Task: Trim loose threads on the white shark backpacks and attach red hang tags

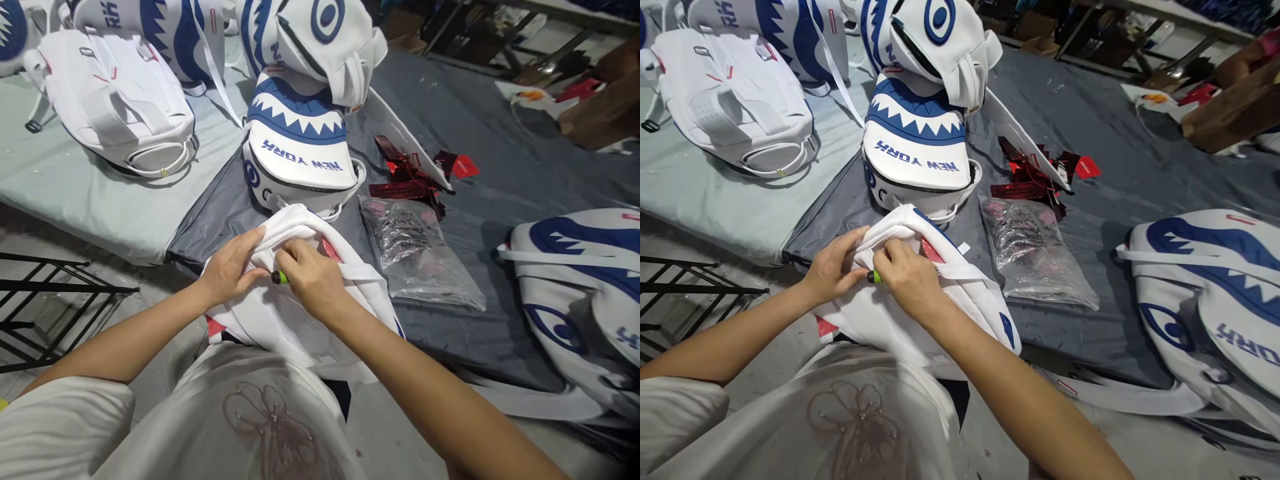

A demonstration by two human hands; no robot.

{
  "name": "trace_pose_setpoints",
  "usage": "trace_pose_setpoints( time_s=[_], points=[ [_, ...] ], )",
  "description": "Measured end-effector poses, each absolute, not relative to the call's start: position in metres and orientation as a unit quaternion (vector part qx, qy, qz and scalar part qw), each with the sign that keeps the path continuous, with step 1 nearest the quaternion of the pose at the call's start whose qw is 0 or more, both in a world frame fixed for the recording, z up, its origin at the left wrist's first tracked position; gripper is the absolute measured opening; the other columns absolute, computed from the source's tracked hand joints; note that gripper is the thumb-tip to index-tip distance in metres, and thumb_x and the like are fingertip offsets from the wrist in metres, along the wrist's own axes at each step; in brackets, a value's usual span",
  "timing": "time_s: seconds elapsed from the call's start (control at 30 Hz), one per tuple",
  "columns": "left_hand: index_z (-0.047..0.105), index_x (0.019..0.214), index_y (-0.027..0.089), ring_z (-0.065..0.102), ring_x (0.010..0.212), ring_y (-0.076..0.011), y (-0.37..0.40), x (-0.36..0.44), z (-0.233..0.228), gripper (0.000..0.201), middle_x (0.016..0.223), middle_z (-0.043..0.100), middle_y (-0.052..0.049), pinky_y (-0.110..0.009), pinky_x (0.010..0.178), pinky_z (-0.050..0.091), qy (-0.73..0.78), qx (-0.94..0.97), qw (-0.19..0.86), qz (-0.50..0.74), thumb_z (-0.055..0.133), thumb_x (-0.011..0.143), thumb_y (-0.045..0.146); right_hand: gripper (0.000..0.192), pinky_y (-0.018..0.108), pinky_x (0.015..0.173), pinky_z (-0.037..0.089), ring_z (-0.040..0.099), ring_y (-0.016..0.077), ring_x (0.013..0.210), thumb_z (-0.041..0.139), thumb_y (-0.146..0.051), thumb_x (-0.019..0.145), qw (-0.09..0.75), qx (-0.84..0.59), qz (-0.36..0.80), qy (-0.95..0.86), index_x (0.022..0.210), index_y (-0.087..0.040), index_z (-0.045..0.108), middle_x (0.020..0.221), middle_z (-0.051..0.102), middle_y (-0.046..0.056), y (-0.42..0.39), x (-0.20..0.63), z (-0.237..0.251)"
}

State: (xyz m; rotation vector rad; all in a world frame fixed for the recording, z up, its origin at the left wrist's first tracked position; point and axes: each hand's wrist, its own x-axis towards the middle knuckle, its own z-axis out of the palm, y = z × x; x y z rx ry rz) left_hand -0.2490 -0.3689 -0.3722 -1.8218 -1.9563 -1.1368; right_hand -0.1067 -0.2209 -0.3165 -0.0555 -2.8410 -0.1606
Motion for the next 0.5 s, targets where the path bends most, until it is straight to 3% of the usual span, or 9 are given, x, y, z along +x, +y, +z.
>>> trace_pose_setpoints(
  time_s=[0.1, 0.17, 0.27, 0.37, 0.43, 0.5],
  points=[
    [0.030, 0.151, 0.017, 0.061, 0.125, -0.0279, -0.371, -0.248, -0.365, 0.078, 0.140, 0.058, -0.018, -0.039, 0.101, 0.053, -0.721, -0.587, 0.083, -0.358, 0.055, 0.092, 0.061, 0.034, 0.030, 0.054, 0.023, 0.057, 0.0160, 0.074, 0.032, -0.016, 0.104, 0.031, -0.004, -0.056, -0.998, 0.107, -0.018, 0.066, 0.099, 0.065, 0.009, -0.223, -0.111, -0.297],
    [0.045, 0.141, 0.018, 0.068, 0.111, -0.0251, -0.370, -0.246, -0.358, 0.070, 0.129, 0.066, -0.012, -0.033, 0.089, 0.055, -0.769, -0.545, 0.049, -0.330, 0.052, 0.091, 0.067, 0.031, 0.030, 0.053, 0.023, 0.059, 0.0170, 0.073, 0.033, -0.017, 0.104, -0.041, -0.002, -0.049, -0.998, 0.114, -0.017, 0.063, 0.103, 0.064, 0.011, -0.218, -0.105, -0.284],
    [0.061, 0.117, 0.020, 0.071, 0.083, -0.0206, -0.366, -0.243, -0.351, 0.055, 0.096, 0.074, -0.004, -0.027, 0.070, 0.050, -0.839, -0.466, 0.012, -0.282, 0.057, 0.088, 0.067, 0.026, 0.029, 0.054, 0.027, 0.063, 0.0192, 0.077, 0.041, -0.011, 0.100, -0.129, -0.014, -0.047, -0.990, 0.114, -0.016, 0.063, 0.106, 0.064, 0.013, -0.198, -0.071, -0.276],
    [0.063, 0.111, 0.020, 0.069, 0.072, -0.0210, -0.359, -0.243, -0.349, 0.052, 0.079, 0.071, -0.001, -0.027, 0.066, 0.045, -0.870, -0.424, 0.008, -0.250, 0.063, 0.083, 0.064, 0.025, 0.029, 0.054, 0.027, 0.064, 0.0181, 0.070, 0.047, -0.004, 0.093, -0.224, -0.119, -0.072, -0.965, 0.106, -0.014, 0.066, 0.104, 0.064, 0.014, -0.168, -0.011, -0.282],
    [0.062, 0.111, 0.020, 0.068, 0.072, -0.0221, -0.354, -0.245, -0.348, 0.052, 0.076, 0.070, -0.001, -0.027, 0.065, 0.044, -0.878, -0.413, -0.004, -0.243, 0.065, 0.082, 0.063, 0.026, 0.028, 0.053, 0.027, 0.063, 0.0173, 0.064, 0.047, -0.002, 0.090, -0.257, -0.204, -0.078, -0.941, 0.101, -0.014, 0.068, 0.100, 0.066, 0.013, -0.152, 0.026, -0.289],
    [0.062, 0.112, 0.020, 0.068, 0.074, -0.0232, -0.350, -0.246, -0.344, 0.053, 0.079, 0.071, -0.002, -0.028, 0.066, 0.044, -0.886, -0.400, -0.023, -0.234, 0.067, 0.080, 0.061, 0.026, 0.028, 0.054, 0.030, 0.065, 0.0182, 0.068, 0.048, -0.005, 0.091, -0.226, -0.262, -0.046, -0.937, 0.102, -0.016, 0.069, 0.100, 0.067, 0.011, -0.142, 0.053, -0.300]
  ],
)
